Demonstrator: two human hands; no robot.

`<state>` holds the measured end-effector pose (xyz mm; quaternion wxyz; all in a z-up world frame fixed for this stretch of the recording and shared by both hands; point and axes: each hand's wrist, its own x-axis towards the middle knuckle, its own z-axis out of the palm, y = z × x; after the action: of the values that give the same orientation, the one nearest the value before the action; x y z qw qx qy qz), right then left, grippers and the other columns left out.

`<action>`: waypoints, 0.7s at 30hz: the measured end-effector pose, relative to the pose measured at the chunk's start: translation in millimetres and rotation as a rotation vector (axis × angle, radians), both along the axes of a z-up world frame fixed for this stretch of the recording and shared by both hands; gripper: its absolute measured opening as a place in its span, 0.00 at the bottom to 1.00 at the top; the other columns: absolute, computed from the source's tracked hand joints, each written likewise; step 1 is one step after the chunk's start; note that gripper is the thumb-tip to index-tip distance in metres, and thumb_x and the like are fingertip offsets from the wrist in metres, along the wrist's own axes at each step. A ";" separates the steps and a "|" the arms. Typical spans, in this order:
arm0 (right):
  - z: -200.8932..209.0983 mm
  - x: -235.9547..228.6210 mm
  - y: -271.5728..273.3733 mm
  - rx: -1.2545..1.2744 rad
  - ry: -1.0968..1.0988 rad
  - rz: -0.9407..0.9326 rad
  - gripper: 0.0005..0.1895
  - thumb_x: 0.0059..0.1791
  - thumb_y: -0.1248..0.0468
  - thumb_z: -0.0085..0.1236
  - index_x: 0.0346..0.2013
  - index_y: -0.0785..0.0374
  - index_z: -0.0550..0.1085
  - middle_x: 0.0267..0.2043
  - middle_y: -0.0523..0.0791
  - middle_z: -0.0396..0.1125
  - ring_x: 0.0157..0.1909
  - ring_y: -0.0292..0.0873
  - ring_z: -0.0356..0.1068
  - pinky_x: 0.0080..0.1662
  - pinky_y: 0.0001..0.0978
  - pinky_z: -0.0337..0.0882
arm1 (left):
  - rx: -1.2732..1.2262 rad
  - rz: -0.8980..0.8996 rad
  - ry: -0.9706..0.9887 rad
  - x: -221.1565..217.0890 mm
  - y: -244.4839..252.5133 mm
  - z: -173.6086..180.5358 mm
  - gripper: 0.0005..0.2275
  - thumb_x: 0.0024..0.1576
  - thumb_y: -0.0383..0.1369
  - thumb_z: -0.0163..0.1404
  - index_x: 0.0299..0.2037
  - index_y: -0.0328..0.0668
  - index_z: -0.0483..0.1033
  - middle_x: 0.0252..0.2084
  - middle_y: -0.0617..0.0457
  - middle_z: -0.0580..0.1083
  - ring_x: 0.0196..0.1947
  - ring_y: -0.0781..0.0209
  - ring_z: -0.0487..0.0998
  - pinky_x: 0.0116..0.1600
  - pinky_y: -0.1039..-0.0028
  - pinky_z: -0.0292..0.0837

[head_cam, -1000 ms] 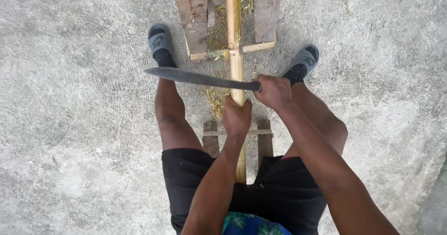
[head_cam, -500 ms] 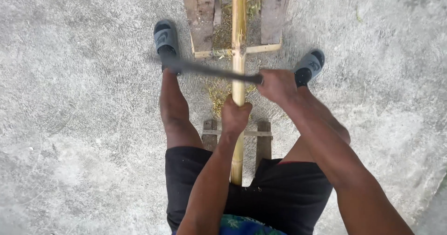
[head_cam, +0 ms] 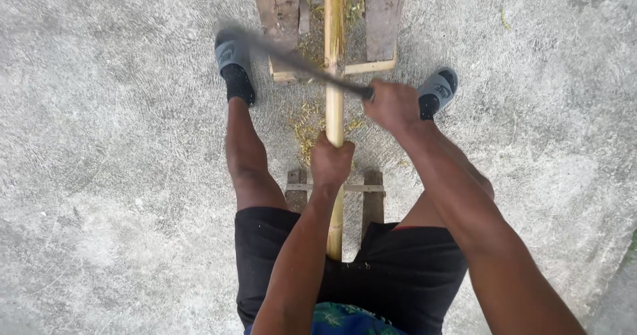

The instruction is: The recorder uses a large knife (machete) as a drawknife to strip the outer layer of a bamboo pole.

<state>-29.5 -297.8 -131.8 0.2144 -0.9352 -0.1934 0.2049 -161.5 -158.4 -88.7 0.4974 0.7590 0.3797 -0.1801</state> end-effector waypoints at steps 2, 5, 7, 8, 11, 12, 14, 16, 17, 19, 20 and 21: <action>-2.6 4.2 0.8 0.012 -0.034 0.035 0.09 0.47 0.58 0.61 0.36 0.59 0.78 0.22 0.42 0.71 0.21 0.39 0.70 0.27 0.36 0.69 | 0.041 -0.004 -0.039 -0.1 0.6 -5.6 0.14 0.50 0.29 0.53 0.43 0.27 0.71 0.25 0.41 0.77 0.21 0.57 0.79 0.27 0.66 0.76; 2.2 13.8 -5.8 -0.028 -0.007 0.016 0.07 0.47 0.58 0.61 0.35 0.56 0.79 0.21 0.42 0.71 0.19 0.38 0.69 0.24 0.34 0.66 | 0.070 -0.022 -0.016 0.3 -2.2 1.3 0.14 0.50 0.30 0.54 0.43 0.27 0.71 0.27 0.40 0.78 0.22 0.53 0.80 0.29 0.62 0.79; 8.0 15.0 -7.5 -0.104 0.082 -0.067 0.08 0.53 0.57 0.60 0.37 0.58 0.78 0.21 0.42 0.70 0.17 0.38 0.68 0.21 0.35 0.66 | 0.049 -0.002 0.084 2.1 -0.8 15.8 0.14 0.51 0.32 0.52 0.42 0.28 0.70 0.28 0.39 0.78 0.23 0.49 0.82 0.31 0.59 0.81; 7.6 20.3 -6.2 -0.101 0.065 -0.068 0.08 0.53 0.57 0.60 0.37 0.58 0.78 0.21 0.42 0.70 0.17 0.38 0.68 0.21 0.35 0.66 | 0.052 -0.002 0.067 8.7 0.2 14.2 0.14 0.51 0.32 0.52 0.42 0.28 0.70 0.28 0.39 0.78 0.23 0.49 0.82 0.31 0.59 0.81; 2.4 22.7 -6.9 -0.149 0.016 0.180 0.06 0.48 0.59 0.63 0.33 0.57 0.79 0.20 0.41 0.69 0.18 0.38 0.67 0.24 0.38 0.67 | 0.067 -0.010 0.085 12.7 1.1 17.4 0.14 0.50 0.33 0.54 0.41 0.30 0.71 0.28 0.38 0.78 0.25 0.47 0.82 0.35 0.57 0.80; -4.7 26.1 -8.0 -0.116 -0.020 0.129 0.06 0.48 0.59 0.64 0.33 0.56 0.79 0.20 0.41 0.69 0.19 0.39 0.67 0.25 0.38 0.68 | 0.065 -0.016 0.100 12.5 0.7 17.7 0.14 0.50 0.33 0.54 0.42 0.30 0.71 0.28 0.38 0.78 0.25 0.47 0.82 0.35 0.57 0.80; -7.9 21.0 -8.2 -0.088 -0.049 0.084 0.06 0.48 0.58 0.65 0.32 0.56 0.79 0.21 0.42 0.69 0.20 0.39 0.67 0.27 0.39 0.68 | 0.056 -0.017 0.122 5.1 -1.4 15.2 0.15 0.50 0.33 0.54 0.42 0.30 0.70 0.28 0.38 0.78 0.26 0.46 0.82 0.36 0.57 0.80; -1.1 15.4 -4.7 -0.061 -0.058 0.012 0.06 0.50 0.58 0.64 0.34 0.57 0.79 0.20 0.42 0.68 0.19 0.40 0.67 0.27 0.38 0.69 | 0.062 -0.040 0.115 1.6 -2.8 6.5 0.16 0.50 0.32 0.53 0.45 0.30 0.69 0.27 0.38 0.77 0.26 0.46 0.82 0.35 0.57 0.80; -0.8 25.7 -4.8 -0.060 -0.076 0.012 0.06 0.50 0.58 0.64 0.34 0.57 0.79 0.20 0.42 0.68 0.19 0.40 0.67 0.27 0.38 0.69 | 0.064 -0.039 0.097 11.8 -0.3 7.5 0.16 0.50 0.32 0.53 0.45 0.30 0.69 0.27 0.38 0.77 0.26 0.46 0.82 0.35 0.57 0.80; -0.8 29.9 -7.2 -0.105 -0.035 0.190 0.05 0.46 0.60 0.64 0.33 0.56 0.79 0.18 0.41 0.68 0.17 0.40 0.68 0.27 0.40 0.68 | 0.019 -0.039 0.125 17.1 2.2 14.1 0.17 0.52 0.32 0.50 0.48 0.28 0.67 0.27 0.39 0.77 0.25 0.46 0.83 0.34 0.57 0.80; -2.6 31.0 -10.2 -0.113 -0.021 0.189 0.05 0.46 0.60 0.64 0.33 0.56 0.79 0.18 0.41 0.68 0.17 0.40 0.68 0.27 0.40 0.68 | 0.009 -0.042 0.138 12.1 0.5 15.5 0.17 0.52 0.32 0.50 0.48 0.28 0.67 0.27 0.39 0.77 0.25 0.46 0.83 0.34 0.57 0.80; -4.3 31.8 -13.5 -0.105 -0.038 0.095 0.05 0.47 0.60 0.64 0.32 0.57 0.79 0.18 0.41 0.67 0.19 0.40 0.68 0.28 0.40 0.68 | -0.011 -0.047 0.158 6.8 -1.4 17.2 0.17 0.52 0.32 0.50 0.48 0.28 0.67 0.27 0.39 0.77 0.25 0.46 0.82 0.34 0.58 0.81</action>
<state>2.2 -311.2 -136.0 0.1512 -0.9387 -0.2305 0.2069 -154.7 -159.8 -71.5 0.4656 0.7483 0.3990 -0.2531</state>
